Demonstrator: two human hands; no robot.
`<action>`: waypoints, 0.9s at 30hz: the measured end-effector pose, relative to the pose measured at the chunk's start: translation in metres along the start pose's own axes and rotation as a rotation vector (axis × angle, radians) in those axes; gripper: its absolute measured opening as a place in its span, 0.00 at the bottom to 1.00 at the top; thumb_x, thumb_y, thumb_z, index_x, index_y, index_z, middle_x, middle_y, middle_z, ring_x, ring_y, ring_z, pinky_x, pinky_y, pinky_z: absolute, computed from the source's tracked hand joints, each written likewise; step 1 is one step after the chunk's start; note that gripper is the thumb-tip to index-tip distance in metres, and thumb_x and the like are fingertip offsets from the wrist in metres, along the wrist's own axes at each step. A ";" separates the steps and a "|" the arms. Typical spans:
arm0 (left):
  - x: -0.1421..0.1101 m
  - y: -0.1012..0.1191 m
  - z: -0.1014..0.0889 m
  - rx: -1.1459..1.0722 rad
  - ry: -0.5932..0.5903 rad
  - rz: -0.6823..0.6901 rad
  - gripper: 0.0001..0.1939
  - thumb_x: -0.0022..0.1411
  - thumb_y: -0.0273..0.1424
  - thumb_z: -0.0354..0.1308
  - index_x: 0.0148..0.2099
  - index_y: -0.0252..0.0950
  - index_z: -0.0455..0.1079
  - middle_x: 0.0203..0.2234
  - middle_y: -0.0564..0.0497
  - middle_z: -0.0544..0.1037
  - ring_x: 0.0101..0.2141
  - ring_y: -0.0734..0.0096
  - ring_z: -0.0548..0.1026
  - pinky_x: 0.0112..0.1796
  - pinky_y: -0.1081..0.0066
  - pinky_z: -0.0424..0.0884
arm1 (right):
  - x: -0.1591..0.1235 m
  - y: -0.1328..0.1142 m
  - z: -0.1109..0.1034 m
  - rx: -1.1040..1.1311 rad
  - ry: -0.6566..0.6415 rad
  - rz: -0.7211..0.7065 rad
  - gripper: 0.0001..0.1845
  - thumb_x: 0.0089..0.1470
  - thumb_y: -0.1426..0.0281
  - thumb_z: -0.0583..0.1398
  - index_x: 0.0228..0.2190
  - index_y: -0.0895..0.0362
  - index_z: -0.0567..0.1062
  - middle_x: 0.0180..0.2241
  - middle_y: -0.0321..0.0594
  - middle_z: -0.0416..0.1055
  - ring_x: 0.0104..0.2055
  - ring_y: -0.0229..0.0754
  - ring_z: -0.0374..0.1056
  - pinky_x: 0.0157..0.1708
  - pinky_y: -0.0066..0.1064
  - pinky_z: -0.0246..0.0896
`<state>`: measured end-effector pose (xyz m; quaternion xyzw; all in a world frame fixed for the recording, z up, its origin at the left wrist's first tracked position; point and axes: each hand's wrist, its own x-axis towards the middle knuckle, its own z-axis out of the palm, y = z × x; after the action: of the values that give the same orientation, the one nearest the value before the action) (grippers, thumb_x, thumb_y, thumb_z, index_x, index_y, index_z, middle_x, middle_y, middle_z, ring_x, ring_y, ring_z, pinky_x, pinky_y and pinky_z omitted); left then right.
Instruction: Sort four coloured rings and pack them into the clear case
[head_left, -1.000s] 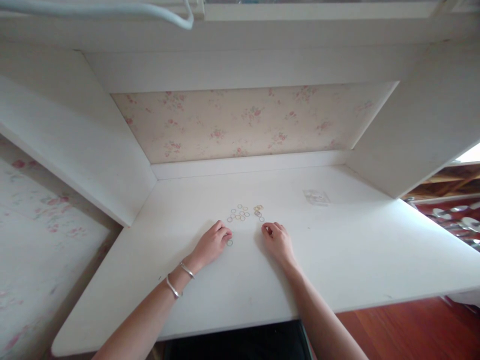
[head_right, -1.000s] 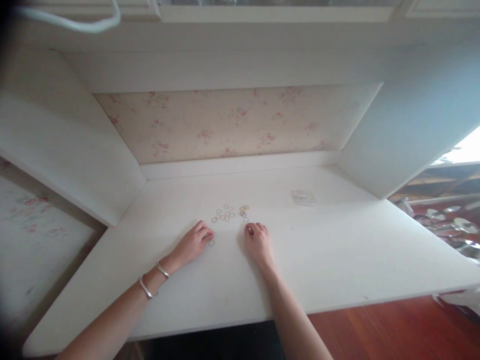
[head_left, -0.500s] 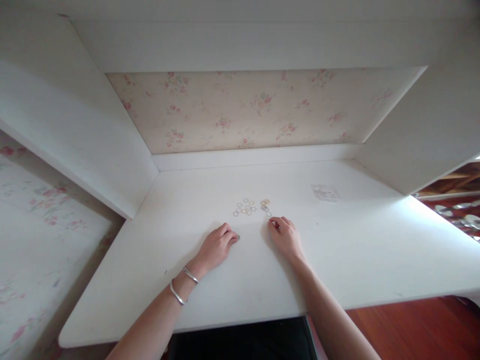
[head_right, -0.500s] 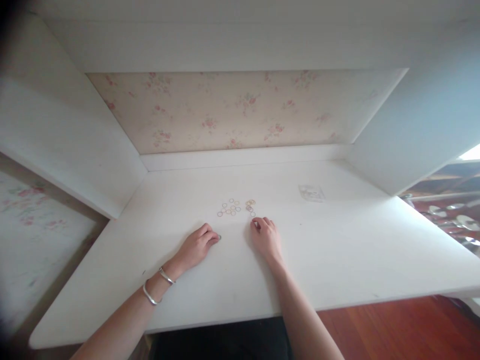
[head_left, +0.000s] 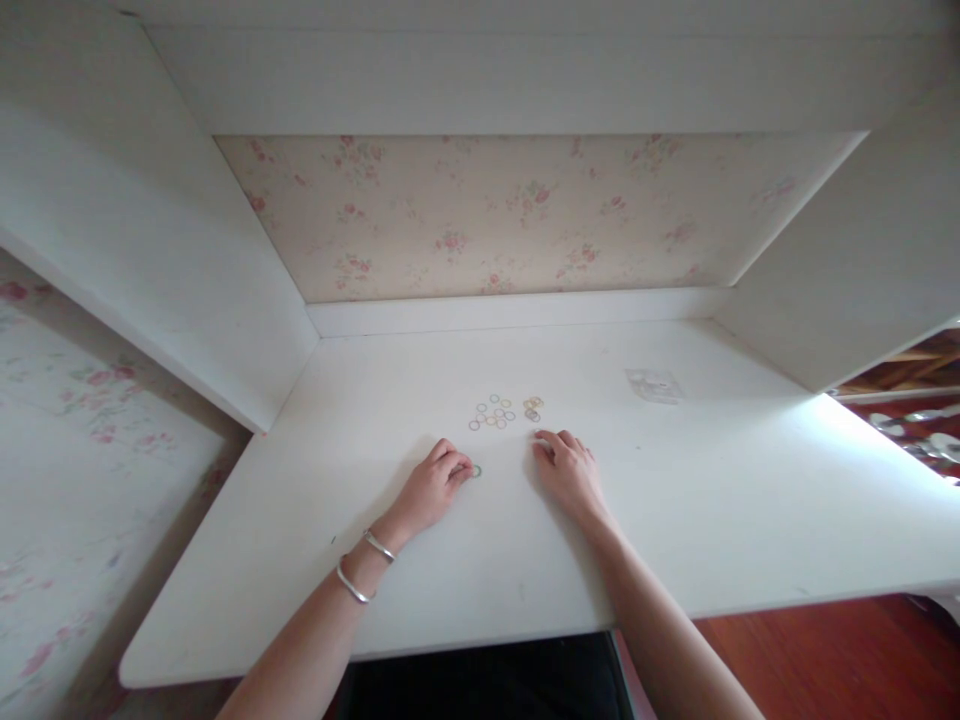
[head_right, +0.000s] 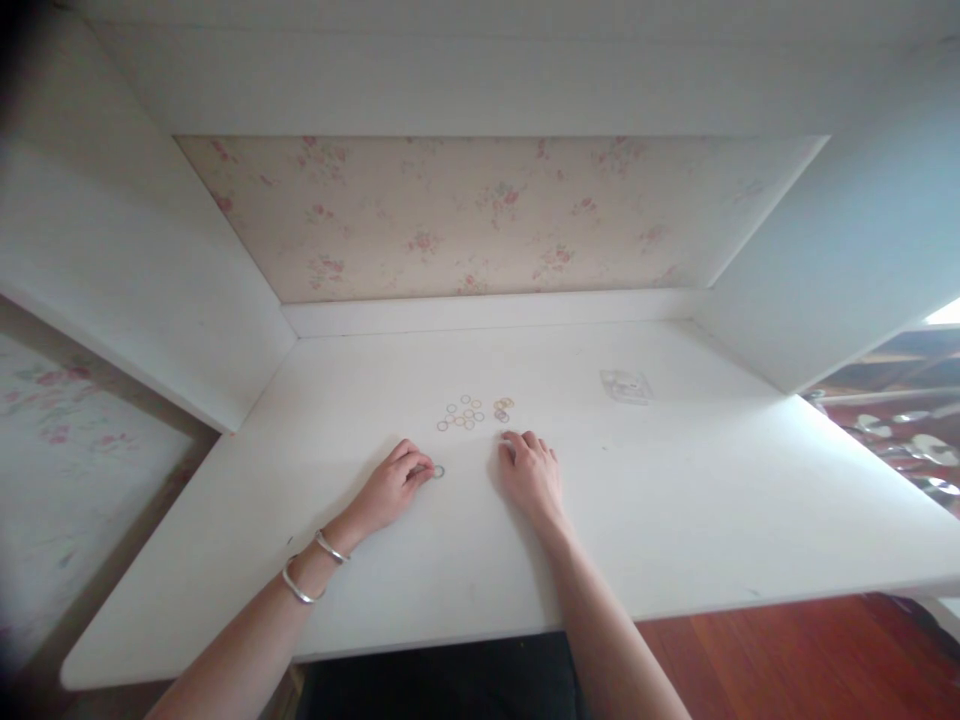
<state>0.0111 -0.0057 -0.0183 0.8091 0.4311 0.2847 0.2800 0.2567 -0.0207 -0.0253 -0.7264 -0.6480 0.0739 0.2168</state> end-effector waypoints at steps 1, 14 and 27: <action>0.001 -0.001 -0.002 -0.033 0.021 -0.022 0.10 0.65 0.35 0.49 0.37 0.36 0.68 0.34 0.51 0.67 0.31 0.74 0.68 0.35 0.72 0.65 | 0.000 0.000 0.000 0.019 0.001 0.003 0.15 0.58 0.65 0.51 0.43 0.50 0.74 0.38 0.41 0.70 0.39 0.41 0.64 0.39 0.31 0.52; 0.006 -0.008 -0.011 -0.251 0.133 -0.217 0.12 0.62 0.38 0.51 0.37 0.35 0.69 0.27 0.53 0.68 0.28 0.73 0.65 0.31 0.73 0.62 | -0.005 -0.010 0.004 0.081 -0.032 0.016 0.14 0.59 0.66 0.50 0.35 0.52 0.75 0.34 0.38 0.70 0.37 0.40 0.66 0.39 0.33 0.49; 0.007 -0.008 -0.017 -0.291 0.096 -0.231 0.13 0.61 0.39 0.51 0.37 0.35 0.70 0.27 0.53 0.69 0.28 0.73 0.65 0.31 0.74 0.62 | -0.026 -0.068 0.020 0.232 -0.162 -0.321 0.13 0.61 0.64 0.51 0.35 0.51 0.75 0.33 0.36 0.70 0.38 0.39 0.66 0.38 0.32 0.51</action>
<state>-0.0018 0.0078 -0.0109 0.6906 0.4882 0.3482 0.4043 0.1836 -0.0376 -0.0199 -0.5758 -0.7578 0.1708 0.2549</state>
